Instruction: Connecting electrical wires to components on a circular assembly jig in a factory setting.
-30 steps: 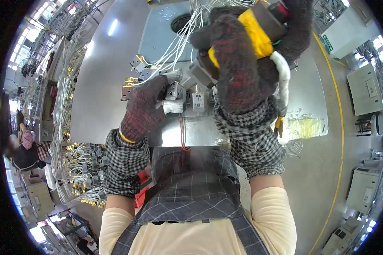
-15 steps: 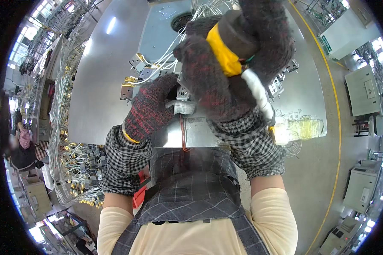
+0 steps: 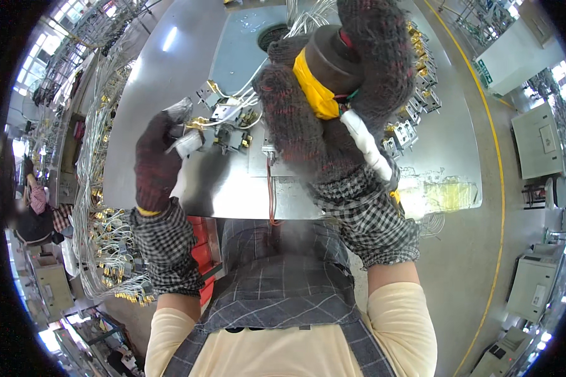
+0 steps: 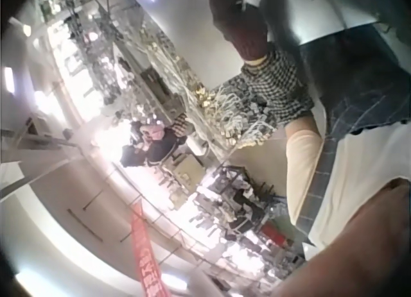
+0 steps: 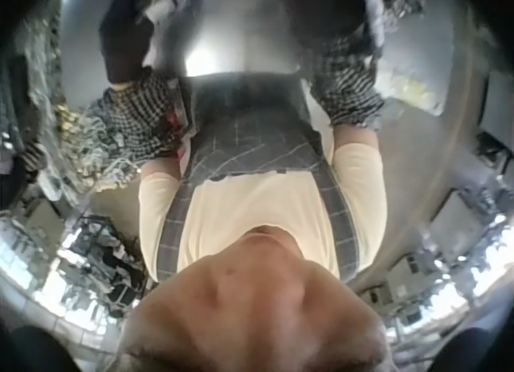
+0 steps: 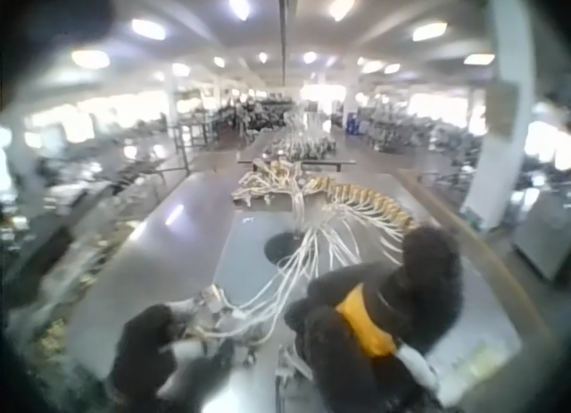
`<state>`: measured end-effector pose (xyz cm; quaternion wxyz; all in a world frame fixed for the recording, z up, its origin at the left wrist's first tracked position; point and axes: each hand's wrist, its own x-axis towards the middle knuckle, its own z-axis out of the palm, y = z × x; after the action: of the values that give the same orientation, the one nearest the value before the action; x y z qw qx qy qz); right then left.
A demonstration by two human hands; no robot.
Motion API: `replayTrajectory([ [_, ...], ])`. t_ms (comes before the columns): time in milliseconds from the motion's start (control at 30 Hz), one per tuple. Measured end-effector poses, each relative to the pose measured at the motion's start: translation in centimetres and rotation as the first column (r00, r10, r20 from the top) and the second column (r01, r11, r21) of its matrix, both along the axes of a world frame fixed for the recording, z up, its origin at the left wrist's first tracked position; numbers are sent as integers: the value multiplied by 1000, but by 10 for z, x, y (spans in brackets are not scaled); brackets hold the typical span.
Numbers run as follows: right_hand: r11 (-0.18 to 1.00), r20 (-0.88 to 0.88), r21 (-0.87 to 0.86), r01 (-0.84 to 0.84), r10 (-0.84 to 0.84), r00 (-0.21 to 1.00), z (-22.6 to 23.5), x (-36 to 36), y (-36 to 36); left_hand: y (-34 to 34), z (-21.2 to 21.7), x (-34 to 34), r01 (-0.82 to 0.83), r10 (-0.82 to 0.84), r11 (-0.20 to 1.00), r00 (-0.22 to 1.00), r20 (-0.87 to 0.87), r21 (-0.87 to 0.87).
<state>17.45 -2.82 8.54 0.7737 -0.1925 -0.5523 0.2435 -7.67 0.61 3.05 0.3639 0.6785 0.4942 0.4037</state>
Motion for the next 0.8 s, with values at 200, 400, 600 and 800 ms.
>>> replayTrajectory([
  [200,996,-69,45,-75,78,995,4,-7,-6,-28,-12,44,305,-300,921,952,-57,243],
  [400,969,-34,-111,223,-228,973,-3,-4,-5,-36,-30,37,406,-408,912,913,23,62],
  [600,982,-57,13,188,-187,981,0,38,15,-34,-31,78,401,-397,913,828,395,77],
  [800,289,271,678,676,-953,136,-3,92,21,-16,-27,113,391,-409,906,908,97,159],
])
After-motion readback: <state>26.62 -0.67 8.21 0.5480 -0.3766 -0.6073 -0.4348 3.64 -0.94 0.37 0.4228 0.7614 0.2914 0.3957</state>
